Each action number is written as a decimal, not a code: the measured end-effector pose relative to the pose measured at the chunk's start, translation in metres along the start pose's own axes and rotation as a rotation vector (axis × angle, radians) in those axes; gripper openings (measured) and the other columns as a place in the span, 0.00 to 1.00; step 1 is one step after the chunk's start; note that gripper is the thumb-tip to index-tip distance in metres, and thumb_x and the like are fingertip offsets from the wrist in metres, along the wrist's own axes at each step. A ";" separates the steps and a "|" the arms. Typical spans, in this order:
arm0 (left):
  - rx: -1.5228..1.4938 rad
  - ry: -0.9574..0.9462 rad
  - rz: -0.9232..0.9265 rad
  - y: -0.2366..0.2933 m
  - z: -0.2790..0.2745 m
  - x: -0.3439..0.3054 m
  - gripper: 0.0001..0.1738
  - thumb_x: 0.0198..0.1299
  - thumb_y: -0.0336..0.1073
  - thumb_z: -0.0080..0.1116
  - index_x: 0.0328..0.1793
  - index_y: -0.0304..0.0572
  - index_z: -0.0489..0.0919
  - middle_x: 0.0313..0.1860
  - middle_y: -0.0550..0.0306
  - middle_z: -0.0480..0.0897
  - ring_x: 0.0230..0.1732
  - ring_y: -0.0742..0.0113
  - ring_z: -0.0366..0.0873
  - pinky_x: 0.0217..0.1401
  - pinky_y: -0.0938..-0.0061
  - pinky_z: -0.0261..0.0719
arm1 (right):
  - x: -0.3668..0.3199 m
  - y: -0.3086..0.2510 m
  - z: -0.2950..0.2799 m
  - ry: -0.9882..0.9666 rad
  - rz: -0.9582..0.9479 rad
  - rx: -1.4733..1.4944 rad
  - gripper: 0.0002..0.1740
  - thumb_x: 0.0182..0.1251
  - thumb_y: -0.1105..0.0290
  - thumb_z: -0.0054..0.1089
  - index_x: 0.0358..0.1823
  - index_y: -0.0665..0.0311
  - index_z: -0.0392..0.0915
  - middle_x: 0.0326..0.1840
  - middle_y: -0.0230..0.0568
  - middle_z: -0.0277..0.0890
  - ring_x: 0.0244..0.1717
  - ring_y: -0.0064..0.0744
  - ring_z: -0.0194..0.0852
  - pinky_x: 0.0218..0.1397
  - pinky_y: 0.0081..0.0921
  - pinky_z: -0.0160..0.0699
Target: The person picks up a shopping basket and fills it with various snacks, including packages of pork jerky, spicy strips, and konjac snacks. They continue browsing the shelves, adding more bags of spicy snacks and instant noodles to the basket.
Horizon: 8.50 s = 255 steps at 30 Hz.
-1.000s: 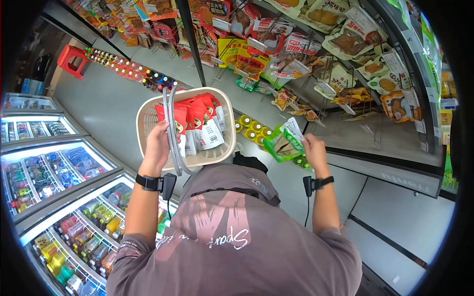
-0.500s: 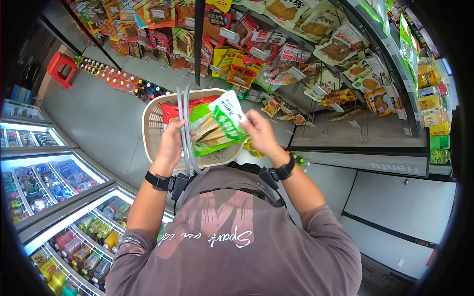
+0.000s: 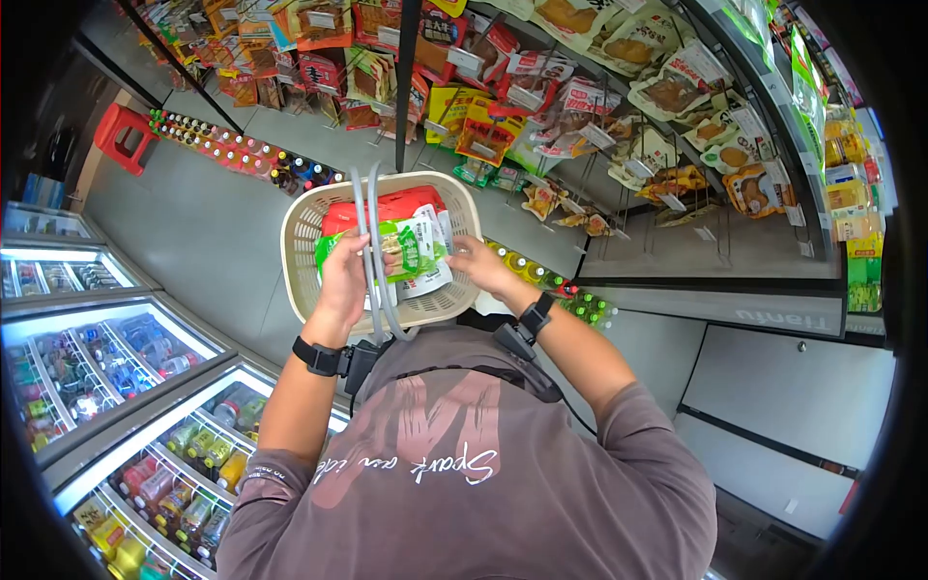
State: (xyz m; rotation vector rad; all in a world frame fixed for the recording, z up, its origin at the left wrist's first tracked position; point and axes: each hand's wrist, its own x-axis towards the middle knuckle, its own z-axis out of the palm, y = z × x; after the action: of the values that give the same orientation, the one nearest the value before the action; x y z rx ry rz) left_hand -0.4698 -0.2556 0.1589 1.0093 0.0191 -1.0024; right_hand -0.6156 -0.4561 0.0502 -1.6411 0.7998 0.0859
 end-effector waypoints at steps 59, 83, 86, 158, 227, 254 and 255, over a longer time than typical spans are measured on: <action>0.113 0.640 0.050 -0.011 0.031 0.005 0.23 0.61 0.46 0.51 0.55 0.36 0.71 0.36 0.58 0.77 0.33 0.67 0.76 0.40 0.72 0.75 | 0.278 0.191 -0.318 0.093 -0.159 -0.582 0.25 0.68 0.53 0.53 0.54 0.68 0.74 0.57 0.53 0.74 0.56 0.45 0.72 0.61 0.36 0.69; 0.185 0.503 -0.012 -0.001 0.003 0.007 0.22 0.60 0.45 0.51 0.53 0.36 0.70 0.33 0.59 0.75 0.33 0.67 0.75 0.39 0.71 0.74 | 0.241 0.172 -0.284 0.241 0.355 0.057 0.24 0.62 0.72 0.65 0.60 0.69 0.74 0.51 0.49 0.76 0.43 0.36 0.80 0.41 0.29 0.89; 0.164 0.493 -0.014 -0.001 -0.003 0.007 0.21 0.60 0.46 0.52 0.52 0.37 0.71 0.34 0.59 0.75 0.33 0.67 0.75 0.39 0.71 0.74 | 0.239 0.165 -0.285 0.185 0.272 -0.371 0.19 0.62 0.71 0.64 0.55 0.68 0.78 0.45 0.50 0.81 0.41 0.36 0.82 0.37 0.29 0.85; 0.043 0.060 -0.047 0.047 -0.059 -0.005 0.19 0.61 0.47 0.50 0.49 0.40 0.72 0.38 0.58 0.75 0.37 0.64 0.76 0.43 0.68 0.74 | 0.069 -0.089 0.089 -0.227 -0.444 -0.655 0.36 0.60 0.56 0.65 0.61 0.77 0.67 0.57 0.65 0.69 0.63 0.54 0.65 0.67 0.39 0.64; 0.116 0.580 0.007 0.070 -0.073 -0.004 0.28 0.56 0.49 0.52 0.56 0.34 0.70 0.36 0.57 0.76 0.34 0.67 0.75 0.43 0.73 0.72 | 0.320 0.088 -0.165 0.423 -0.028 -0.619 0.12 0.59 0.64 0.65 0.42 0.60 0.82 0.37 0.51 0.82 0.40 0.46 0.81 0.45 0.36 0.76; 0.011 0.462 0.008 0.077 -0.107 0.001 0.21 0.60 0.47 0.51 0.47 0.36 0.74 0.39 0.54 0.75 0.35 0.62 0.76 0.40 0.66 0.76 | 0.187 0.064 -0.120 -0.035 -0.196 -0.756 0.15 0.58 0.63 0.65 0.44 0.62 0.82 0.42 0.55 0.80 0.45 0.53 0.78 0.52 0.38 0.75; 0.009 0.469 0.000 0.077 -0.110 0.002 0.21 0.60 0.47 0.51 0.47 0.36 0.74 0.38 0.54 0.75 0.34 0.62 0.76 0.40 0.66 0.76 | 0.175 0.050 -0.120 -0.037 -0.208 -0.765 0.15 0.58 0.64 0.64 0.44 0.64 0.81 0.42 0.55 0.80 0.45 0.54 0.78 0.51 0.37 0.75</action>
State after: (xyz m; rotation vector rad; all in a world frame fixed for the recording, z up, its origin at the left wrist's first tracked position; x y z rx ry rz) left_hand -0.3693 -0.1679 0.1488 1.2331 0.4015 -0.7471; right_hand -0.5541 -0.6420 -0.0451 -2.4261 0.5888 0.3030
